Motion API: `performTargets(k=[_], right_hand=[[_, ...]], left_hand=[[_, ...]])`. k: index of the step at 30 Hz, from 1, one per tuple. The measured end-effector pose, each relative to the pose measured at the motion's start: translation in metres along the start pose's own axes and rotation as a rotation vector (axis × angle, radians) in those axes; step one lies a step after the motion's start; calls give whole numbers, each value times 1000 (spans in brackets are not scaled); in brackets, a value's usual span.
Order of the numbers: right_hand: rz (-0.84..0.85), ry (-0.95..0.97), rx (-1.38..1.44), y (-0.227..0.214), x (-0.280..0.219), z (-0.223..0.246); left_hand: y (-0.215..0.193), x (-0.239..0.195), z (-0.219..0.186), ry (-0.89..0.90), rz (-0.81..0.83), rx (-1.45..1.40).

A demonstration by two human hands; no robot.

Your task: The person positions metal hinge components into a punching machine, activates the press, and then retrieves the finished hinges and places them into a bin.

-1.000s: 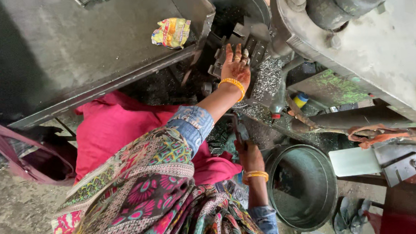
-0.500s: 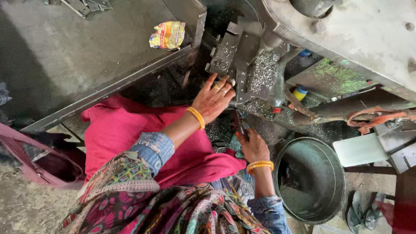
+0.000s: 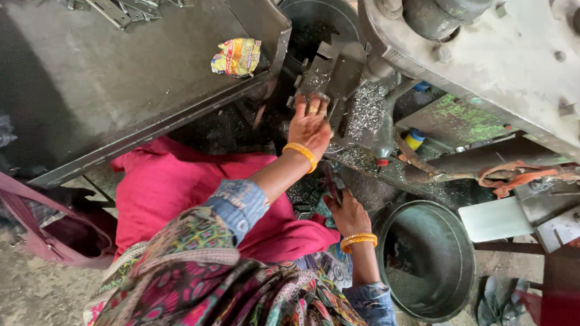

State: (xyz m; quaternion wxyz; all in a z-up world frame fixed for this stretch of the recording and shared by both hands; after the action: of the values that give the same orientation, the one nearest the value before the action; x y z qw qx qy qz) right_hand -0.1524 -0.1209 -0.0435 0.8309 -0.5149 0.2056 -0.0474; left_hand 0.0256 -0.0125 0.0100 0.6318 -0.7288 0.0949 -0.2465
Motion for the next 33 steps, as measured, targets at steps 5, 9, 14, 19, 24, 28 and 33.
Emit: performTargets(k=[5,9,14,19,24,28,33], right_hand=[[38,-22,-39,4,15,-17],[-101,-42,158,81,15,-50],[-143,-61,263,118,29,-78],[-72,22,89,90,33,-93],[-182,-53,214,123,28,-73],[44,-8,190,83,35,-70],[-136,-37,61,80,15,-46]], left_hand=[[12,17,2,16,-105,133],[16,26,-6,82,300,183],[-5,14,7,49,175,20],[37,50,-1,-49,149,195],[34,31,4,6,41,-77],[0,42,2,8,10,-10],[18,52,-11,38,188,211]])
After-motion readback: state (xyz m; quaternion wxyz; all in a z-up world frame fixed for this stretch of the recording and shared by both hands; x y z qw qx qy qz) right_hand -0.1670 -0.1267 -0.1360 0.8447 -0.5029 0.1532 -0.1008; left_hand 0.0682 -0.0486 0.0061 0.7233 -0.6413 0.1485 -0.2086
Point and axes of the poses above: each hand's wrist, its own x-axis towards the middle knuckle, its own y-axis out of the palm, z = x × y, the point moved 7 cm from there along x, towards the middle knuckle, and after that the axes turned 5 degrees about -y, right-handed, at the moved point
